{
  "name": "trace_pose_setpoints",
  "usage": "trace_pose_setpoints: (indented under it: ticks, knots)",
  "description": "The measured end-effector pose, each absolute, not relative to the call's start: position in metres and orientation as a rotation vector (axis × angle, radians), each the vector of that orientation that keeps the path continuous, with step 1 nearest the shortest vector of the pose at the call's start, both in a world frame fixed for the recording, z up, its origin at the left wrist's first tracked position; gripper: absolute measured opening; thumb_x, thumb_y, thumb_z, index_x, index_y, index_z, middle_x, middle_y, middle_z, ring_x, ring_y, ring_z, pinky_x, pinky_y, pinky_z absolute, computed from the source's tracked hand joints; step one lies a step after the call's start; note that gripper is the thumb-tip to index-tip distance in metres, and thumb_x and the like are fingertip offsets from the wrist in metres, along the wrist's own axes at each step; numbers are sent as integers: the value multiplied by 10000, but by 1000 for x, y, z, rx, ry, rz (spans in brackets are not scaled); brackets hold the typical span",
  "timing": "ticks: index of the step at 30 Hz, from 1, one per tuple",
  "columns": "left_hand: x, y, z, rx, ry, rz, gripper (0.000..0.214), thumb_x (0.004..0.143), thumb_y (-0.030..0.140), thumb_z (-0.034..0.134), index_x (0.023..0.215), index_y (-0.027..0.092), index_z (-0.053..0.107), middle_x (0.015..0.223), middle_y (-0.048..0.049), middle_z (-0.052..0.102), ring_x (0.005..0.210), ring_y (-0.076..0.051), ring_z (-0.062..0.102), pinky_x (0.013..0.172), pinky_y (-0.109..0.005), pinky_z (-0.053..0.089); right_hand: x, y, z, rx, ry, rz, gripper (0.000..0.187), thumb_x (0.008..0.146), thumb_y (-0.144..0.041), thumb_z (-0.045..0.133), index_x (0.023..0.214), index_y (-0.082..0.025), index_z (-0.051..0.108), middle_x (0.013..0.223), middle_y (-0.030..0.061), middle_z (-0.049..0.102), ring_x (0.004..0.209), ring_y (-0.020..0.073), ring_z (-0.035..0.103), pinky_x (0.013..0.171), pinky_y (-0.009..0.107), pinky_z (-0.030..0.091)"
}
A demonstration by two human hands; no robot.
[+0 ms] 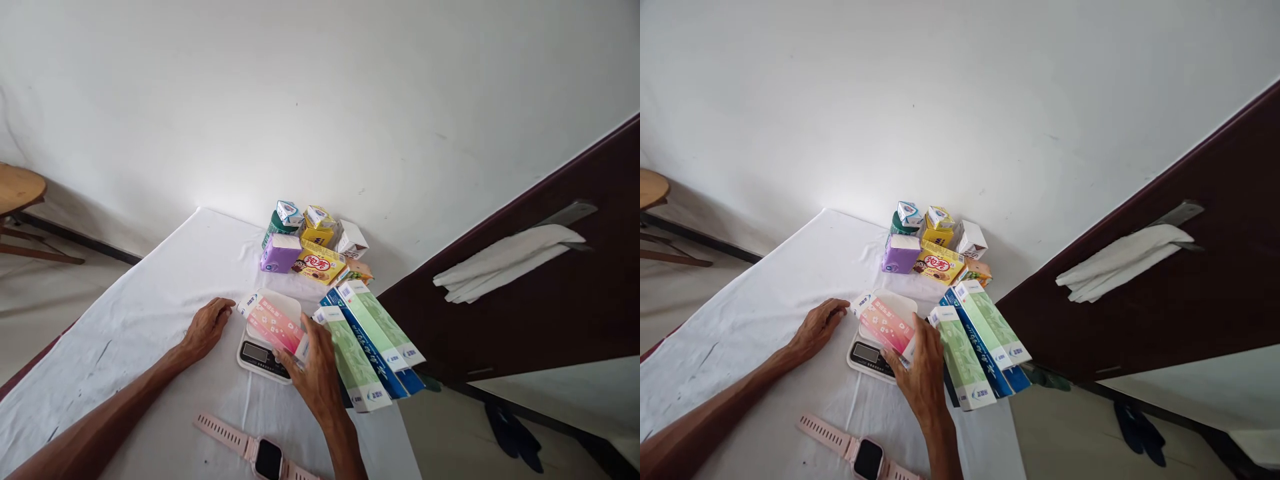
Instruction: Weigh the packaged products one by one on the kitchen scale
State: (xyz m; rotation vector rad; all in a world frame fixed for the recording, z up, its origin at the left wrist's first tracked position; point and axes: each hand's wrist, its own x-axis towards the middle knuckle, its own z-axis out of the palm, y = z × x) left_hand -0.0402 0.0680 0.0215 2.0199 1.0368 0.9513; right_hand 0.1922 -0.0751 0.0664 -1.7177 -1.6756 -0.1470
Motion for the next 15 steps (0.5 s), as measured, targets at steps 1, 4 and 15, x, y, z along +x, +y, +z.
trace_pose_setpoints:
  ticks: [1,4,15]
  knots:
    - [-40,68,24,2007,1054,943,293,971,370,448,1093,207,659,1003,-74,727,887,-233,678,825,-383,535,191,-83,70,-1681,-1626,-208,603,917,-472,685,1409,-181,492,1295,175,620,1206,343,569,989,540,499]
    - [-42,68,30,1952,1123,911,321,971,415,467,1123,208,661,991,-67,735,882,-227,683,814,-377,551,181,-114,80,-1530,-1559,-135,237,959,-308,627,1171,-202,631,1094,123,677,1055,279,637,911,432,532]
    - [-38,42,89,2091,1100,890,431,951,458,598,1301,209,561,1228,-116,651,1051,-247,652,886,-414,556,181,-131,68,-1345,-1699,1071,172,938,-287,594,974,-187,729,938,47,698,785,166,650,728,263,509]
